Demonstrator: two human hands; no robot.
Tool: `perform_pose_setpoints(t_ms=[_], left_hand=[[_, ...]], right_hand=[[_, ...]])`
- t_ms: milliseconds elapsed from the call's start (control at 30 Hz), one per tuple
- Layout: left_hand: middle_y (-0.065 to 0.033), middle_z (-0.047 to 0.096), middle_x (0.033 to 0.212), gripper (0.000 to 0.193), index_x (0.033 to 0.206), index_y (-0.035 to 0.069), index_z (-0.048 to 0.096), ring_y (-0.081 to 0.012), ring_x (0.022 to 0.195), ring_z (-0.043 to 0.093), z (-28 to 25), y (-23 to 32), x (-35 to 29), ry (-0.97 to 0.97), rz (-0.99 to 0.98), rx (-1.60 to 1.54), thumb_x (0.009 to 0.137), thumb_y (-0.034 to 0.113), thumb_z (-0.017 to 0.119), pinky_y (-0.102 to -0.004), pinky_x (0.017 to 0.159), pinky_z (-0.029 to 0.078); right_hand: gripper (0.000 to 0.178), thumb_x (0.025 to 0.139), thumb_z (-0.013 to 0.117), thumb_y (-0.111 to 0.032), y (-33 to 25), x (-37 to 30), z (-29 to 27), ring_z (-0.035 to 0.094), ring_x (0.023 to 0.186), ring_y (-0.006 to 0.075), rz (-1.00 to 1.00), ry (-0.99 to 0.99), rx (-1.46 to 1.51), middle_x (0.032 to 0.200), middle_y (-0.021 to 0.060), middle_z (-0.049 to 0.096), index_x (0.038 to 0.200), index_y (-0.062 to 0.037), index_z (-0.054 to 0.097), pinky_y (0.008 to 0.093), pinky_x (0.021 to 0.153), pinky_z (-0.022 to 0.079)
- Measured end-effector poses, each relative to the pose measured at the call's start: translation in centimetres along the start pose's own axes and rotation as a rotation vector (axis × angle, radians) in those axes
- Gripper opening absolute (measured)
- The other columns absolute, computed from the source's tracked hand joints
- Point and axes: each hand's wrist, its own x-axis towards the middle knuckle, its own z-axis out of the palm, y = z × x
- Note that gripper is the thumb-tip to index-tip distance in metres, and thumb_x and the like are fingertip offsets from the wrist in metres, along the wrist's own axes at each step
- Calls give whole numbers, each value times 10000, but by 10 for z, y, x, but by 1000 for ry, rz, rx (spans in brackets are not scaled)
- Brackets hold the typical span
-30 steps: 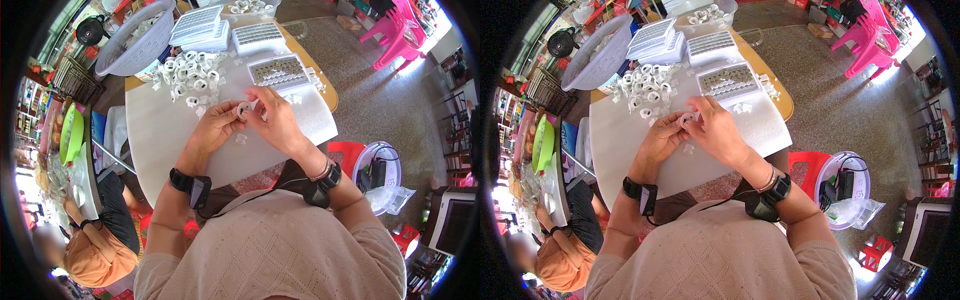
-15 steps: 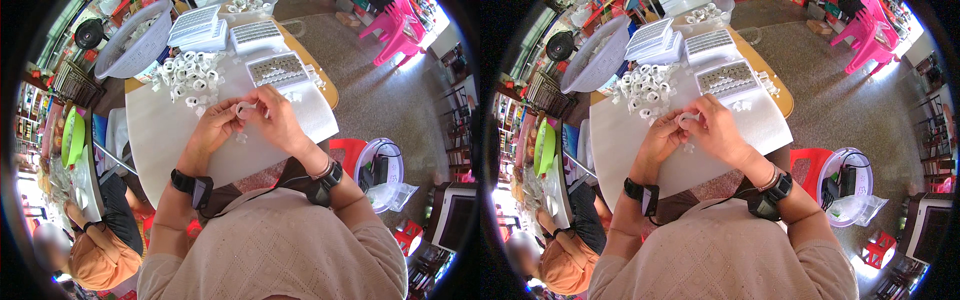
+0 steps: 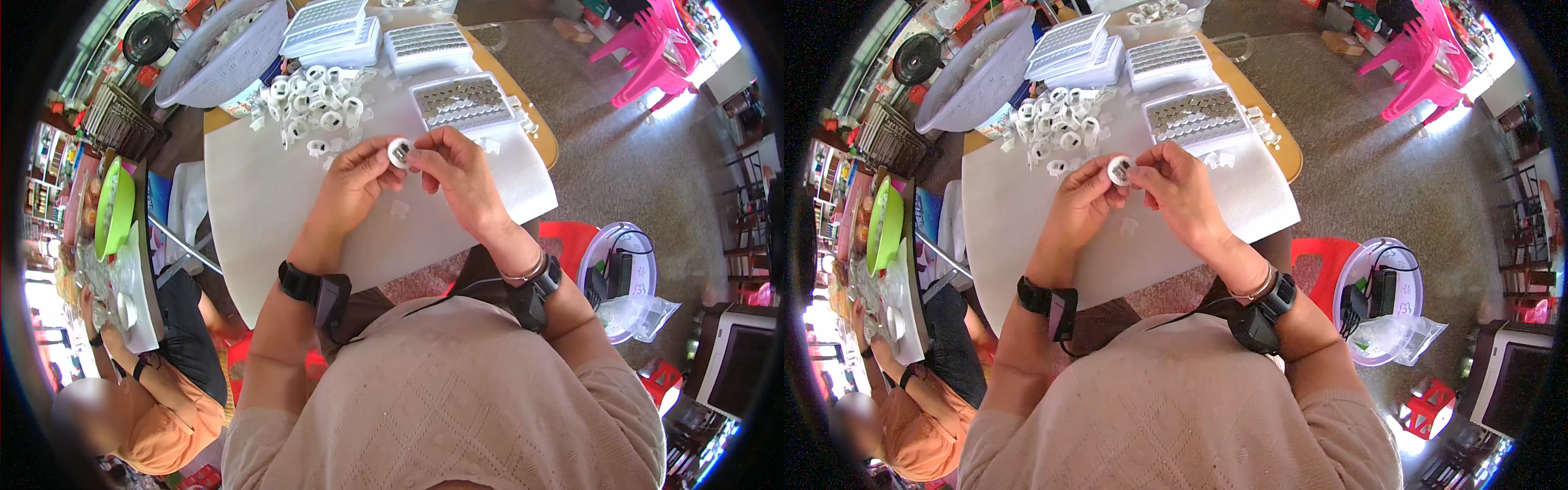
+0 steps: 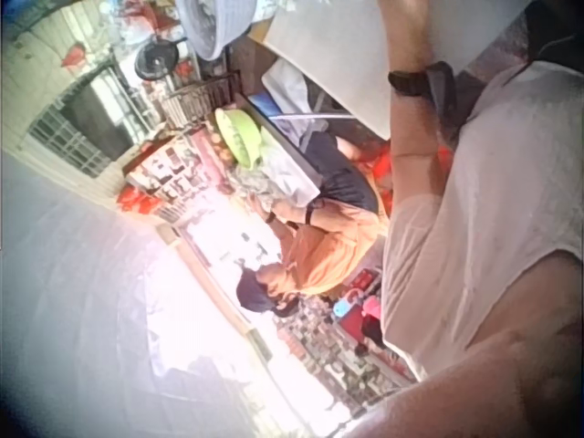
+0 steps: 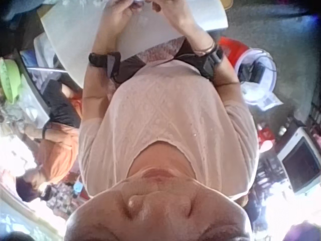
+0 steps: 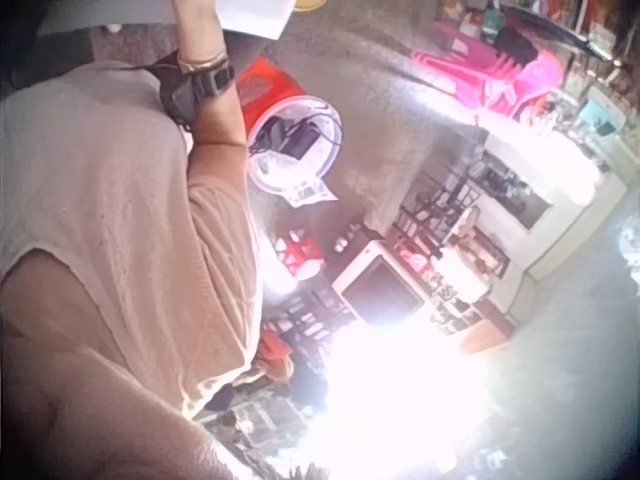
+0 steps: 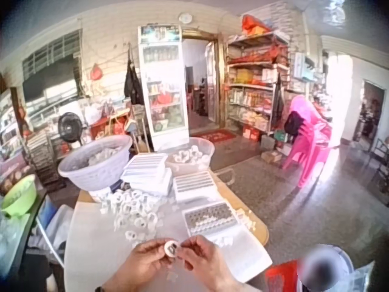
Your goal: Assembling small electronic or plastic components by hand at a table.
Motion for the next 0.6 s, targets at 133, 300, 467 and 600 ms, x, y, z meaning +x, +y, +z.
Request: perform_pose_setpoints(t_ms=[133,300,467,600], left_hand=[[-91,644,955,282,1173,-45,558,-146,811,619,-9,4,0,84,80,-162,941,113,533,-264,692,502],[-95,638,958,248,1139,-38,566,-134,782,614,-8,6,0,111,63,-186,950,112,510,-257,666,498],[-89,638,957,246,1129,-28,571,-132,774,612,-9,5,0,78,53,-169,954,134,511,-255,658,498],[-90,640,965,258,1142,-31,569,-131,771,613,-11,3,1,55,59,-199,955,138,513,-251,651,500]], right_hand=[[152,813,640,-78,10,-4,-2,533,621,122,-207,-36,-348,766,50,607,948,-19,604,250,569,443],[195,725,645,-30,21,-10,-2,598,690,267,-794,-185,-936,766,98,602,917,-61,632,345,623,486],[135,733,626,-29,17,-12,-7,607,741,310,-495,-228,-782,772,117,607,866,-44,619,401,675,491],[93,735,610,-20,10,-12,-14,609,744,309,-326,-150,-744,777,120,610,825,-42,603,405,683,492]])
